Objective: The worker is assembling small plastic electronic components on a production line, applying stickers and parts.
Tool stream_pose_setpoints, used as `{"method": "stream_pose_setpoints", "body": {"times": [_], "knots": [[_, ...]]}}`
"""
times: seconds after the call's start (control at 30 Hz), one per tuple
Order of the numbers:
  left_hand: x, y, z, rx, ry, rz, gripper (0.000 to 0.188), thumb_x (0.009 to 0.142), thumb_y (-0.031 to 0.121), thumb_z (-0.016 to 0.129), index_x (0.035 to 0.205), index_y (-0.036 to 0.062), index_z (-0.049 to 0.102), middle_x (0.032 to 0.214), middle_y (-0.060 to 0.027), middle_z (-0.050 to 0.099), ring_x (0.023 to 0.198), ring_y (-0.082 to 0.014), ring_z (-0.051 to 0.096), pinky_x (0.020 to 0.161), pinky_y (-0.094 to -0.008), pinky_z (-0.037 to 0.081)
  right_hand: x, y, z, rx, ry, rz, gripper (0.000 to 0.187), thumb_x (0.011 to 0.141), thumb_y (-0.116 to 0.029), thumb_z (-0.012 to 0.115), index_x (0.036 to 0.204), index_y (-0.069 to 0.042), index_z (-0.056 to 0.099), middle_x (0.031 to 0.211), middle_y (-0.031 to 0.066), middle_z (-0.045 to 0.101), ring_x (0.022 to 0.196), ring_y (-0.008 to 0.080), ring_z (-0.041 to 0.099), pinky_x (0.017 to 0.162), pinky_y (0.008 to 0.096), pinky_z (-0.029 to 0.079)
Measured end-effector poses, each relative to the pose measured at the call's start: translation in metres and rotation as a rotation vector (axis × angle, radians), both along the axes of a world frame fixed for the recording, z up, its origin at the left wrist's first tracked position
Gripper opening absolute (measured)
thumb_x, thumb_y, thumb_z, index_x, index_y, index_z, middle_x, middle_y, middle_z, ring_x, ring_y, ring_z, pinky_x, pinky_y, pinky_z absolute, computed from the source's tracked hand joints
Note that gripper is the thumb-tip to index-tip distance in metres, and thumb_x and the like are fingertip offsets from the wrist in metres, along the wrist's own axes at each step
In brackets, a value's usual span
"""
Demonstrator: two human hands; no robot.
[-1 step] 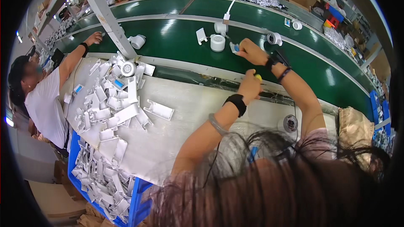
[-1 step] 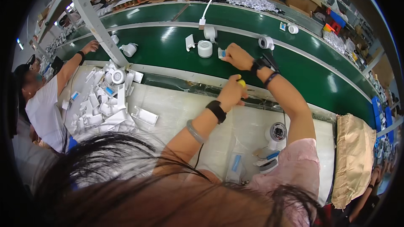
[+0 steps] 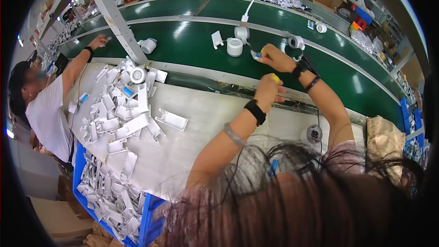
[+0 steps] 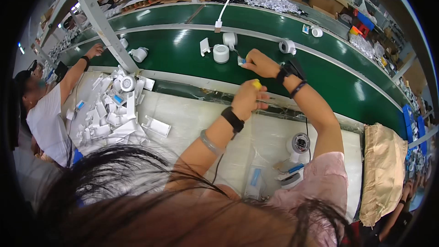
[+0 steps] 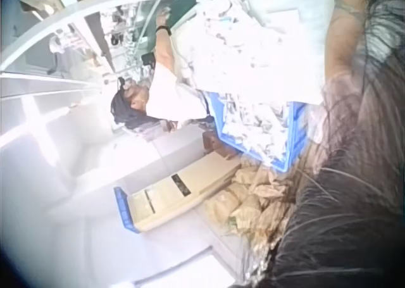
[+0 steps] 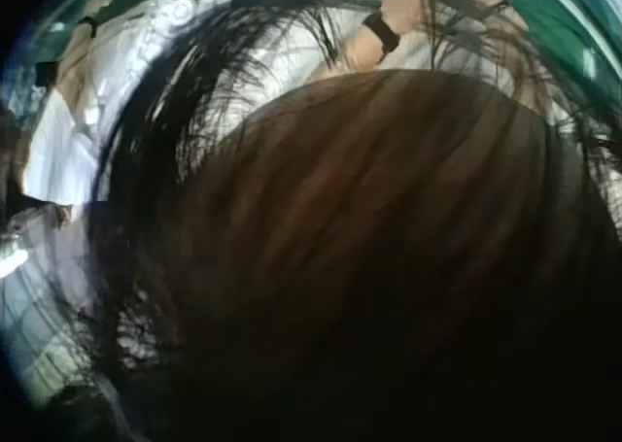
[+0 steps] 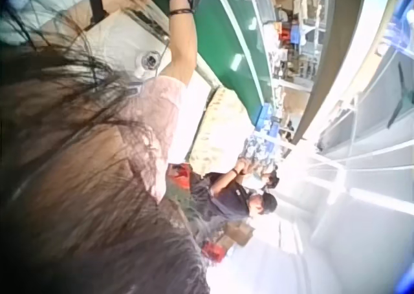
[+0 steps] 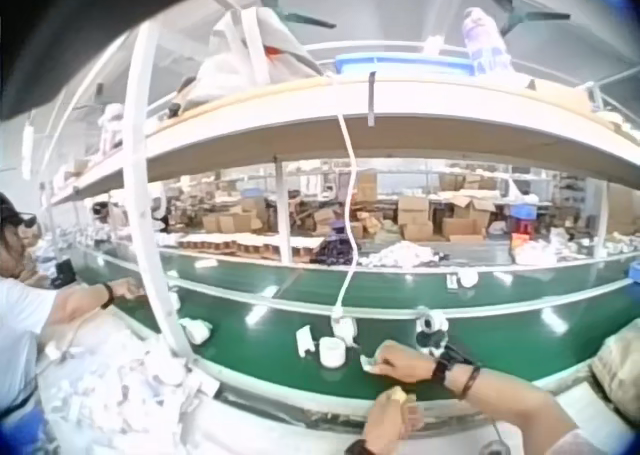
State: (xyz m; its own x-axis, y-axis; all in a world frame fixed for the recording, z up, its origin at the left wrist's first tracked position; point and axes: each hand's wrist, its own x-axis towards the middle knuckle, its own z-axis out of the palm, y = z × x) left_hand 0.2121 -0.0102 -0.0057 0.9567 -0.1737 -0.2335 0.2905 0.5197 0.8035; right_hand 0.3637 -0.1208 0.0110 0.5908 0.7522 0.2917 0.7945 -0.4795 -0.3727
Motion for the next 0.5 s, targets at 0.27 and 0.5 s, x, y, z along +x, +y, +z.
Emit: {"method": "stream_pose_setpoints", "body": {"times": [0.27,0.5], "knots": [[0.021,0.004,-0.031,-0.464,0.101,-0.189,0.033,0.098,0.032,0.041,0.114,0.0052,0.051,0.106,-0.0114,0.058,0.097,-0.0257,0.059,0.079,-0.0474,0.053,-0.157,-0.044,0.058,0.123,0.269,0.156,0.011,0.084,-0.006,0.065,0.088,-0.004,0.055,0.107,0.0079,0.055,0.097,0.0204,0.055,0.086,0.0326,0.044],[-0.003,0.007,0.015,0.067,-0.099,-0.207,0.026,0.090,0.016,0.051,0.114,0.0045,0.050,0.095,-0.0086,0.063,0.070,-0.0176,0.064,0.052,-0.0310,0.055,-0.164,-0.073,0.038,0.448,0.195,-0.136,0.032,0.087,0.005,0.053,0.119,-0.002,0.054,0.119,0.0092,0.053,0.109,0.0214,0.054,0.096,0.0326,0.043]]}}
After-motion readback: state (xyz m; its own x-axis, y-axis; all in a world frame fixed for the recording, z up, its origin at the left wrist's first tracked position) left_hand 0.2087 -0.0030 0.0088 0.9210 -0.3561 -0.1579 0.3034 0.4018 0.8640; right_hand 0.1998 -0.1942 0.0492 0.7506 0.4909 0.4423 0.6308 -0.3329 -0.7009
